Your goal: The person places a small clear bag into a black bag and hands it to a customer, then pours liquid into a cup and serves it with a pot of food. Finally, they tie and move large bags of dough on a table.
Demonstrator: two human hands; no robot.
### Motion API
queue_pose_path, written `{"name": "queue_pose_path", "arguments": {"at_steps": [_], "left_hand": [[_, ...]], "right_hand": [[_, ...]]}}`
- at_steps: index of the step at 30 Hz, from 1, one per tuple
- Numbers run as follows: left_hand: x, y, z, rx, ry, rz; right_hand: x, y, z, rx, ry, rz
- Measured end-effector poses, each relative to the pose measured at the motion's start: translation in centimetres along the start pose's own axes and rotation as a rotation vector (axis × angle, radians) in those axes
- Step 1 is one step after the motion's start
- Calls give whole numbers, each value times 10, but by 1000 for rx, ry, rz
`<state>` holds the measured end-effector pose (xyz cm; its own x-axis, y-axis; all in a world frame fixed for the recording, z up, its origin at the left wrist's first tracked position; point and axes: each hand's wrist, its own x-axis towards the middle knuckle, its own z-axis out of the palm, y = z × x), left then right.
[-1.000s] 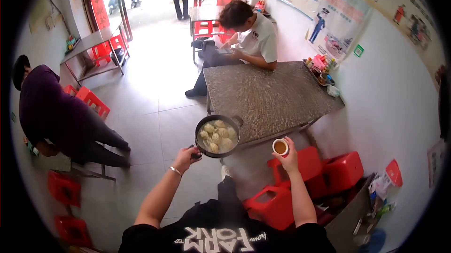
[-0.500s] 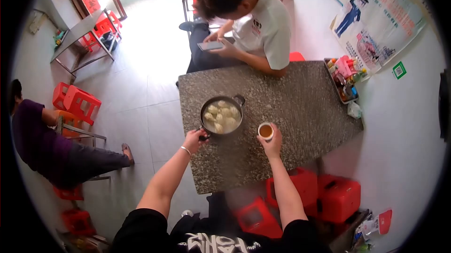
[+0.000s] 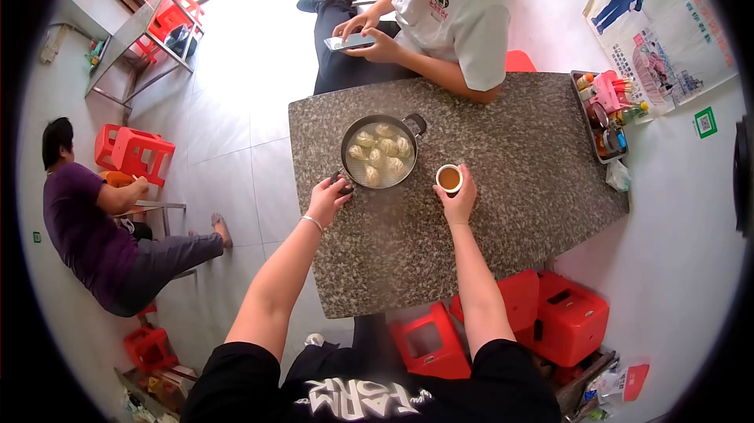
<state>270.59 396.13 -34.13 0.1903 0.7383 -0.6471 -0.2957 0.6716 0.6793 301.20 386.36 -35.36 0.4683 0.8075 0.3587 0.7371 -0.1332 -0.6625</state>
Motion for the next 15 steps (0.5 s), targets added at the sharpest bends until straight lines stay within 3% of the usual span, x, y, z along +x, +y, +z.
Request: {"name": "queue_pose_path", "arguments": {"at_steps": [3,6,12,15], "left_hand": [[-13,-7,-11,32,125,15],[-50,-17,-38,28,130,15],[-162,-68,-141,91,300,-76],[-219,-102,-202,174,368,-166]], "right_hand": [[-2,4,6,-21,-13,-1],[-6,2,7,-39,-1,-3],[-7,-2,-4,-41,-59,-81],[-21,-17,-19,-31,-5,4]]}}
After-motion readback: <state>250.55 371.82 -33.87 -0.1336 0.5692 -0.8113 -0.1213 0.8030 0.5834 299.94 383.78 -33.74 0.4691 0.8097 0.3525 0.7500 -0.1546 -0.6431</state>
